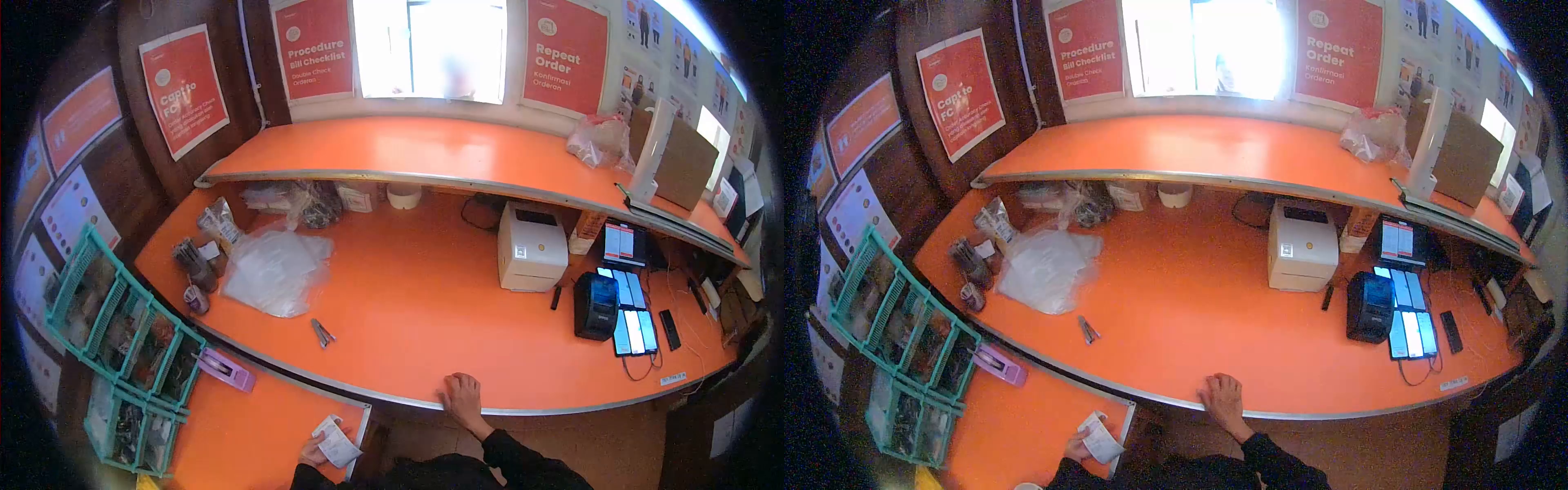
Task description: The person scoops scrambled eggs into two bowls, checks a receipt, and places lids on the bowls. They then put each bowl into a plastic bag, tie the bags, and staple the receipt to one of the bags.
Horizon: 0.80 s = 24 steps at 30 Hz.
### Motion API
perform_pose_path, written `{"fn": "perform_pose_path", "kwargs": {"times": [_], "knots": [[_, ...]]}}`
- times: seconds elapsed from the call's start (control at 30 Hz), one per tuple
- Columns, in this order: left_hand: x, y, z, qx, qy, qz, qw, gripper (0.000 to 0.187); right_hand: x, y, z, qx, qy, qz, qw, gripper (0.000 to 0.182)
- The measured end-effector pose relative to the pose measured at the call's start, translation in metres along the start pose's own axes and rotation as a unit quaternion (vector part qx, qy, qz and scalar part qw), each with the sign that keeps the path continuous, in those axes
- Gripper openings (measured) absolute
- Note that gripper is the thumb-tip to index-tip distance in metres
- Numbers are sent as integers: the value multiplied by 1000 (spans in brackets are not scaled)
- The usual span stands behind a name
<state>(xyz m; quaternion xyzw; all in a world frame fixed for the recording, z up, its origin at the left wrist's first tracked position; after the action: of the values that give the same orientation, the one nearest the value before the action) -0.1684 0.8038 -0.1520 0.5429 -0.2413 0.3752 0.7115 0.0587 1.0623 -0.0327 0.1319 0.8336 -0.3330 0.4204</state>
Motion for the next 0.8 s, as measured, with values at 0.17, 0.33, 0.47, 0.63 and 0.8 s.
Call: {"fn": "perform_pose_path", "kwargs": {"times": [0.17,0.33,0.47,0.63,0.8], "knots": [[5,0,1,2,37,30,999,68,2,3,1,18,-22,-25,999,38],[-14,-6,-1,18,48,42,998,68,2,5,1,21,-1,-24,1000,38],[-7,-3,-1,24,55,29,998,68,1,6,1,31,-7,-31,999,38],[9,4,1,24,42,14,999,67,2,6,1,32,-5,-28,999,38],[35,12,3,31,98,-44,994,66,1,4,0,40,-20,-5,999,38]]}}
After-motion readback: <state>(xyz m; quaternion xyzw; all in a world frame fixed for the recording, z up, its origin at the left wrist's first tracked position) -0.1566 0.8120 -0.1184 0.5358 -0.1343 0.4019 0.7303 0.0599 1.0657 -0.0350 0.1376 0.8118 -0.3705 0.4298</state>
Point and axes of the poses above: each hand's wrist, its own z-axis away from the middle knuckle, its own x-axis out of the palm, y = z × x, the point moved 7 cm from there along -z, towards the middle knuckle, and after that the axes turned 10 degrees about -z, right-handed, at the moved point
